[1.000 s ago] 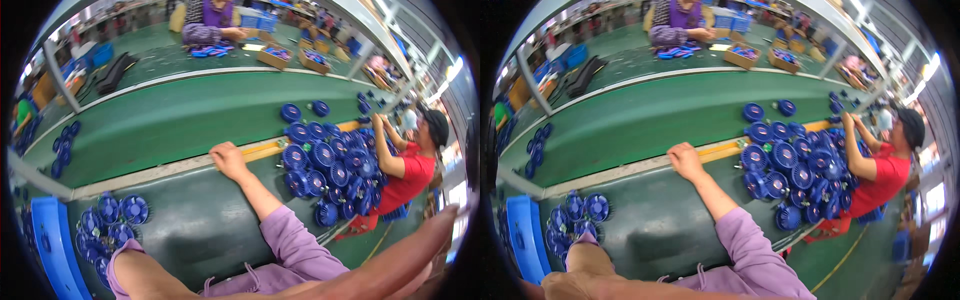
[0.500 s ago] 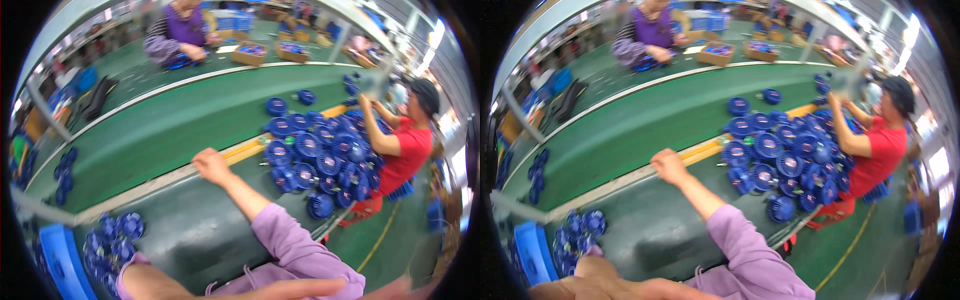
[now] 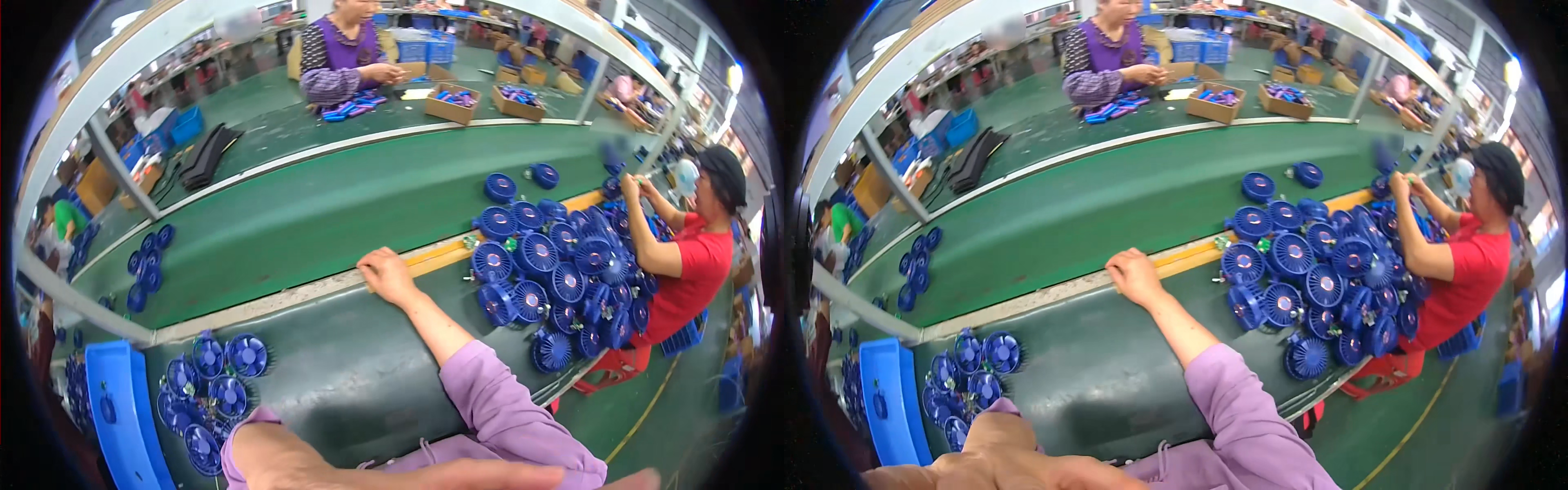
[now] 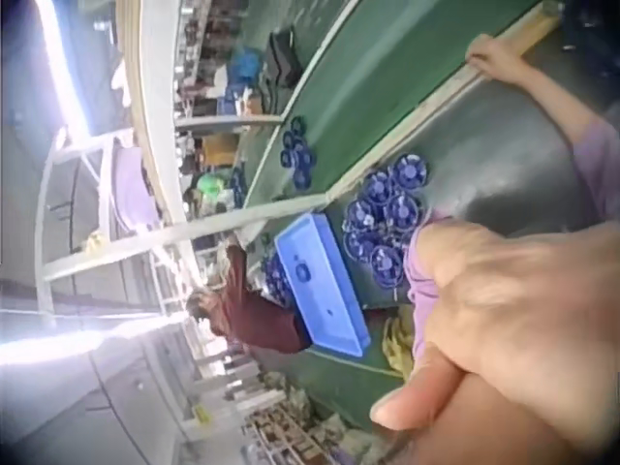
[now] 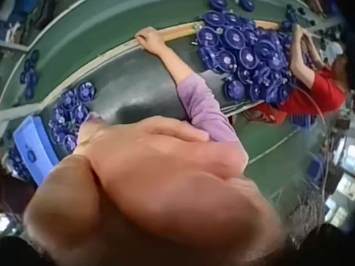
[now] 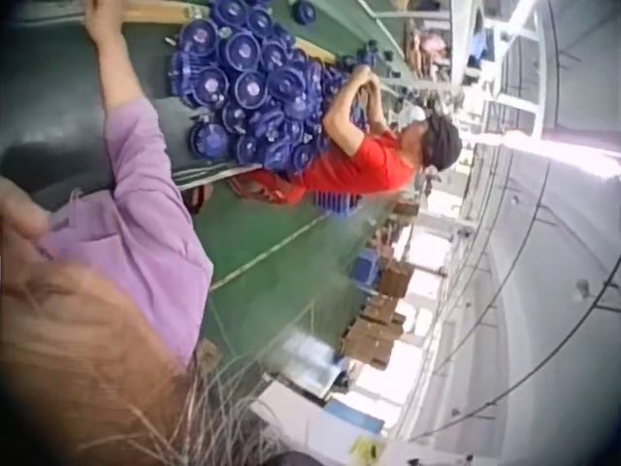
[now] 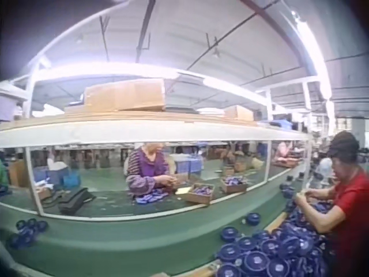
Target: The person assembles small portable fans on a production line by attaching grill covers onto fan housings by hand and placing the parts on the table.
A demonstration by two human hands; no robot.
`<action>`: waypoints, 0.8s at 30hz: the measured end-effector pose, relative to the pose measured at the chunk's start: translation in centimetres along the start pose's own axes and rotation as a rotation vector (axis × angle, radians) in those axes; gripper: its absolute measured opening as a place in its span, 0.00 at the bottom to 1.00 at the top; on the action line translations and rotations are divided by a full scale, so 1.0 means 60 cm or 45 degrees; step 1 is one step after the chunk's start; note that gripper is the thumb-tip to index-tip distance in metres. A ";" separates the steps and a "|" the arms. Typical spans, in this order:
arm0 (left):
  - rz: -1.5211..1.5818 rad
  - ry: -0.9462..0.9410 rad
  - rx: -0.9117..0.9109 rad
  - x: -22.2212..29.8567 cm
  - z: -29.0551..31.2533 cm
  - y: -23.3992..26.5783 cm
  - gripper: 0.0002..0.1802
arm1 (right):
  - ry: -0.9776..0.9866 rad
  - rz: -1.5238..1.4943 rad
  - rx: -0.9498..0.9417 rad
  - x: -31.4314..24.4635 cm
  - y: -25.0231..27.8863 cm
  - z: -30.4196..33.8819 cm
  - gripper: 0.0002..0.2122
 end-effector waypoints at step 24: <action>-1.657 0.239 -0.855 0.172 -0.315 0.243 0.44 | -0.046 -0.015 -0.143 -0.009 -0.010 0.002 0.04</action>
Point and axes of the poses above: each hand's wrist, its own z-axis away from the middle knuckle, its own y-axis out of the back of the hand, x = y × z, the point moved 2 cm from there along -z, towards the middle knuckle, and after that the axes turned 12 degrees about z, right-handed, at the moved point
